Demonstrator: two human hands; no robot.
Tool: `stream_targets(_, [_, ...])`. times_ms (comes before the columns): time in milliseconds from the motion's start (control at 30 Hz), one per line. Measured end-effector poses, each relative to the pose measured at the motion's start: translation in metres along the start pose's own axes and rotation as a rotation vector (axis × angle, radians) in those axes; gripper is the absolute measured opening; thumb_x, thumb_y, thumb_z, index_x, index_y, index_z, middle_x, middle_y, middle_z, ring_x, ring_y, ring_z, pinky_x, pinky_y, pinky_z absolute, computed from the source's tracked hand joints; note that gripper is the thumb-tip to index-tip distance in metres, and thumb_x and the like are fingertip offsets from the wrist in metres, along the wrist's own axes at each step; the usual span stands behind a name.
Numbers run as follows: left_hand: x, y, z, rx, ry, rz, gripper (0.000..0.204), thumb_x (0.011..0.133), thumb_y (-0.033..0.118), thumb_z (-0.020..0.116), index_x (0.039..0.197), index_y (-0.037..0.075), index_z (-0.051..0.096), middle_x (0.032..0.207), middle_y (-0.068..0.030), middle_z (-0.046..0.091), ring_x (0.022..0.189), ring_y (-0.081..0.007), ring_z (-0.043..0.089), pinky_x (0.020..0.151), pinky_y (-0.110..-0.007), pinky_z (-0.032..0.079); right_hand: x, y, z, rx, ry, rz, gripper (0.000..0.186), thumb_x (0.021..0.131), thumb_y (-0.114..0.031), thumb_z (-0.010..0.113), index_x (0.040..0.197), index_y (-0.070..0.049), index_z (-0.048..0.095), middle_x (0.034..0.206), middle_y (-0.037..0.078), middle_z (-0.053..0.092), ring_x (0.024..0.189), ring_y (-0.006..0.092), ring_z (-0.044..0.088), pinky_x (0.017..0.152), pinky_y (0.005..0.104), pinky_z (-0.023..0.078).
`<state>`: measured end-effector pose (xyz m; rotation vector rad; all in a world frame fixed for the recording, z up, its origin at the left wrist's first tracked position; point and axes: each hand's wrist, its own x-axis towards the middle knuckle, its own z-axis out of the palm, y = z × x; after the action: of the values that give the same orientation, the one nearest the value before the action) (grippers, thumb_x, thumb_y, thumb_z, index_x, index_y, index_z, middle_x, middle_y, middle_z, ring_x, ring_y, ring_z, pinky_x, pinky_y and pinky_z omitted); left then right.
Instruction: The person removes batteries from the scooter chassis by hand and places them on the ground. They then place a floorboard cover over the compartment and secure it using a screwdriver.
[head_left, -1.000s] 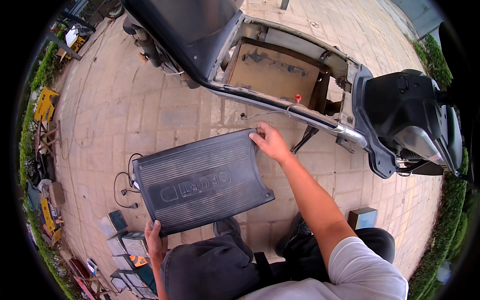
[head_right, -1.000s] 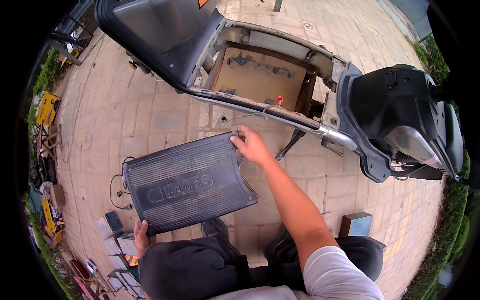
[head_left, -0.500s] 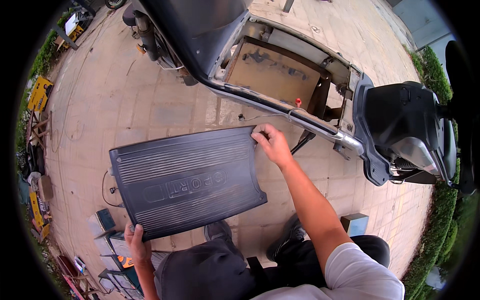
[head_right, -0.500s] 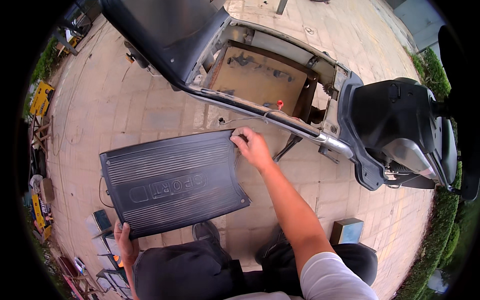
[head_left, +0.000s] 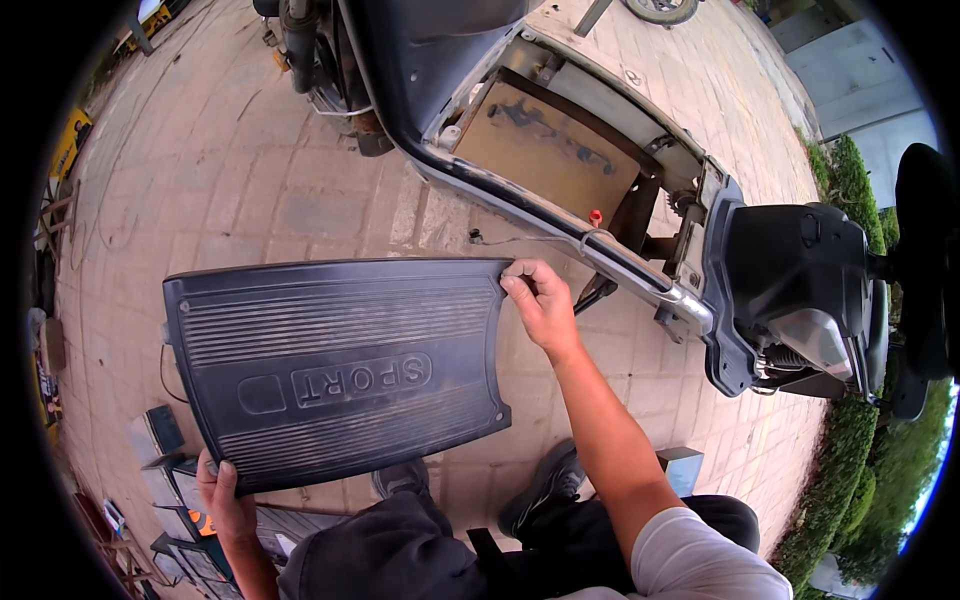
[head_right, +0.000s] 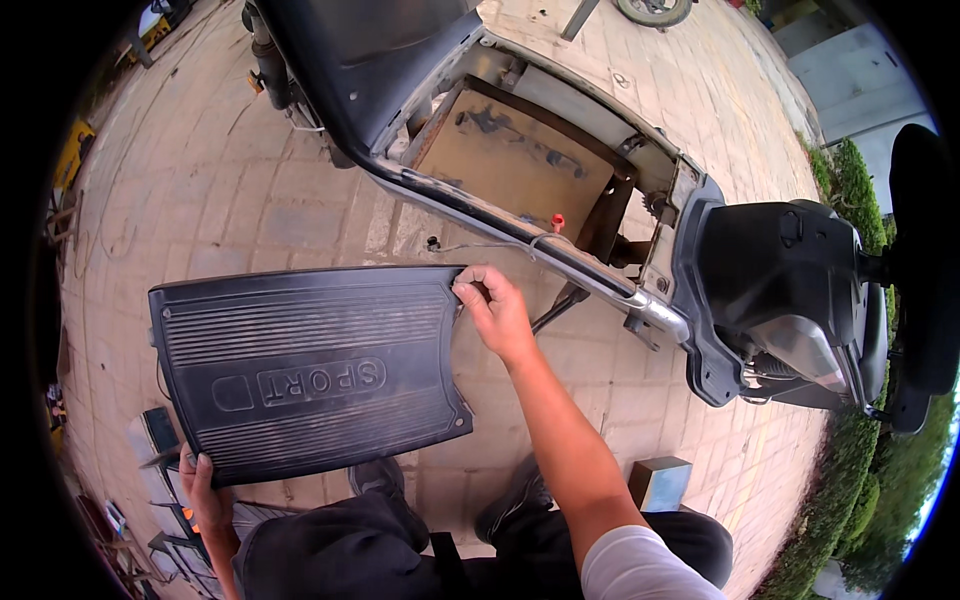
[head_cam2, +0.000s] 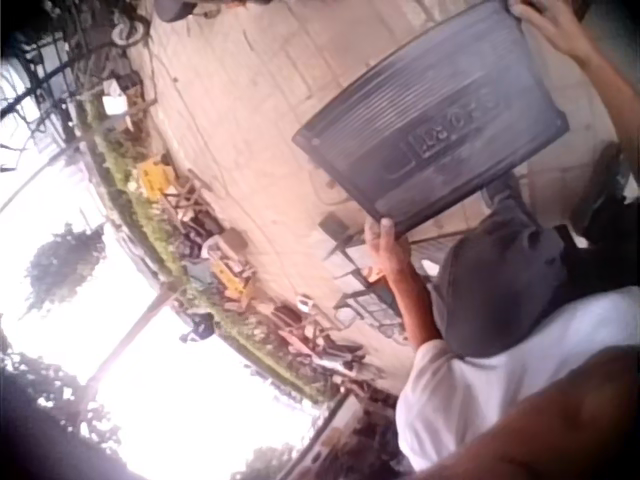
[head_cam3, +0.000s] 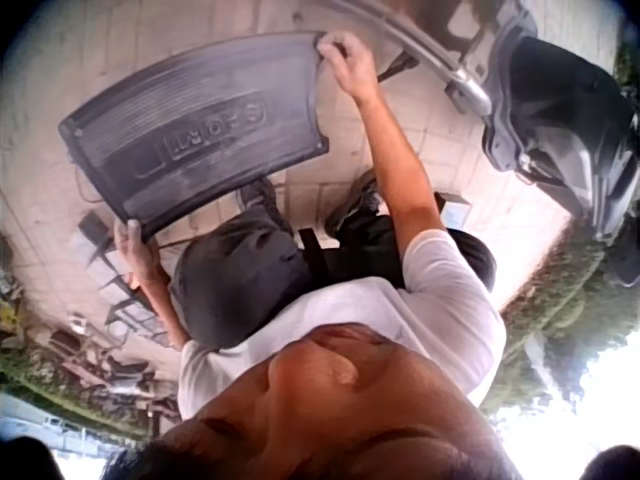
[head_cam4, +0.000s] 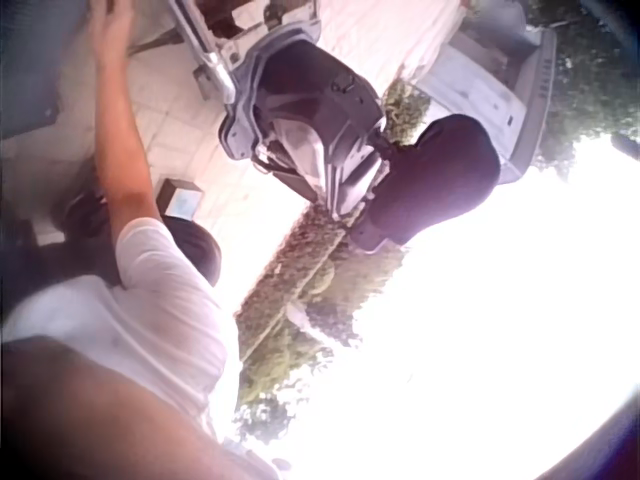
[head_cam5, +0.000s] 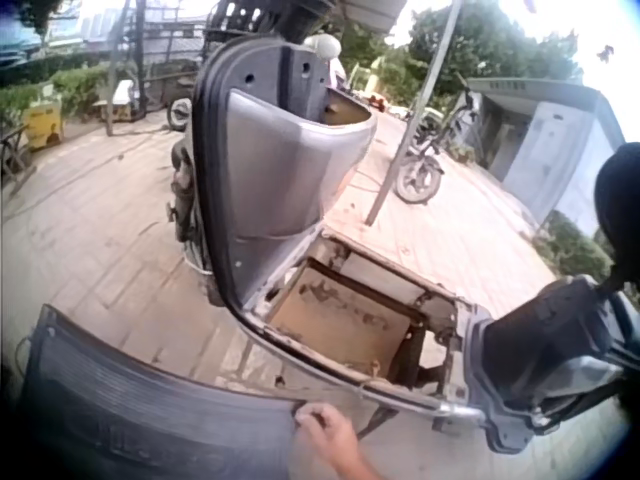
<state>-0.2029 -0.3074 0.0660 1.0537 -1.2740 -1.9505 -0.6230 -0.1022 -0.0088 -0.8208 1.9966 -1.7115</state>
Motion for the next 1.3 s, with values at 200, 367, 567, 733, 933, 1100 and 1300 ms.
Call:
stream_targets(200, [0.001,-0.001,0.001,-0.014,0.001,-0.021,0.031,0.091,0.011,0.059,0.116,-0.005,0.053,0.107,-0.0113,0.064,0.096,-0.0176,0.061,0.09,-0.031,0.046,-0.006,0.005,0.007,0.075,0.044,0.074,0.01,0.089,-0.008,0.066,0.094,0.0,0.062,0.084,-0.001,0.061,0.077,0.0073,0.054,0.07,0.0238,0.047])
stream_targets(367, [0.003,-0.005,-0.001,-0.024,0.0,-0.022,0.032,0.091,0.01,0.058,0.118,-0.006,0.052,0.108,-0.0122,0.064,0.097,-0.0181,0.061,0.091,-0.031,0.046,-0.004,0.004,0.007,0.18,0.066,0.195,0.011,0.087,-0.008,0.068,0.094,0.0,0.063,0.084,0.0,0.061,0.076,0.0062,0.054,0.07,0.0228,0.046])
stream_targets(567, [0.005,-0.005,0.004,-0.055,-0.004,-0.025,0.031,0.091,0.008,0.057,0.119,-0.006,0.052,0.109,-0.0126,0.064,0.099,-0.019,0.061,0.093,-0.032,0.046,0.003,-0.013,0.002,0.289,0.103,0.311,0.012,0.085,-0.007,0.069,0.093,0.0,0.064,0.083,0.001,0.063,0.075,0.0065,0.056,0.069,0.0226,0.047])
stream_targets(733, [0.007,-0.006,0.005,-0.068,-0.039,-0.005,0.03,0.092,0.008,0.056,0.118,-0.005,0.053,0.111,-0.0129,0.064,0.101,-0.0196,0.061,0.093,-0.032,0.046,0.01,-0.026,-0.009,0.235,0.063,0.293,0.015,0.083,-0.007,0.072,0.093,0.0,0.064,0.083,0.001,0.064,0.075,0.0073,0.057,0.069,0.0228,0.048])
stream_targets(933, [0.008,-0.005,0.008,-0.07,-0.039,0.007,0.03,0.092,0.01,0.057,0.118,-0.004,0.053,0.111,-0.0125,0.063,0.101,-0.0198,0.061,0.094,-0.033,0.045,0.016,-0.028,-0.016,0.29,0.021,0.275,0.017,0.081,-0.005,0.075,0.094,0.0,0.065,0.085,0.002,0.065,0.077,0.0075,0.058,0.07,0.0222,0.048])
stream_targets(1100, [0.007,-0.002,0.01,-0.071,-0.031,0.004,0.031,0.092,0.011,0.058,0.118,-0.004,0.053,0.11,-0.0122,0.063,0.101,-0.0197,0.061,0.094,-0.033,0.045,0.015,-0.041,-0.019,0.125,0.002,0.218,0.016,0.083,-0.005,0.073,0.095,0.001,0.065,0.087,0.002,0.065,0.08,0.0077,0.06,0.072,0.0229,0.05])
stream_targets(1300, [0.007,-0.003,0.013,-0.065,-0.031,0.007,0.032,0.092,0.011,0.057,0.12,-0.004,0.052,0.112,-0.012,0.063,0.102,-0.0196,0.06,0.095,-0.032,0.044,0.018,-0.045,-0.022,0.031,-0.017,0.178,0.014,0.085,-0.006,0.07,0.095,0.002,0.064,0.087,0.002,0.066,0.081,0.0085,0.061,0.074,0.0235,0.05])
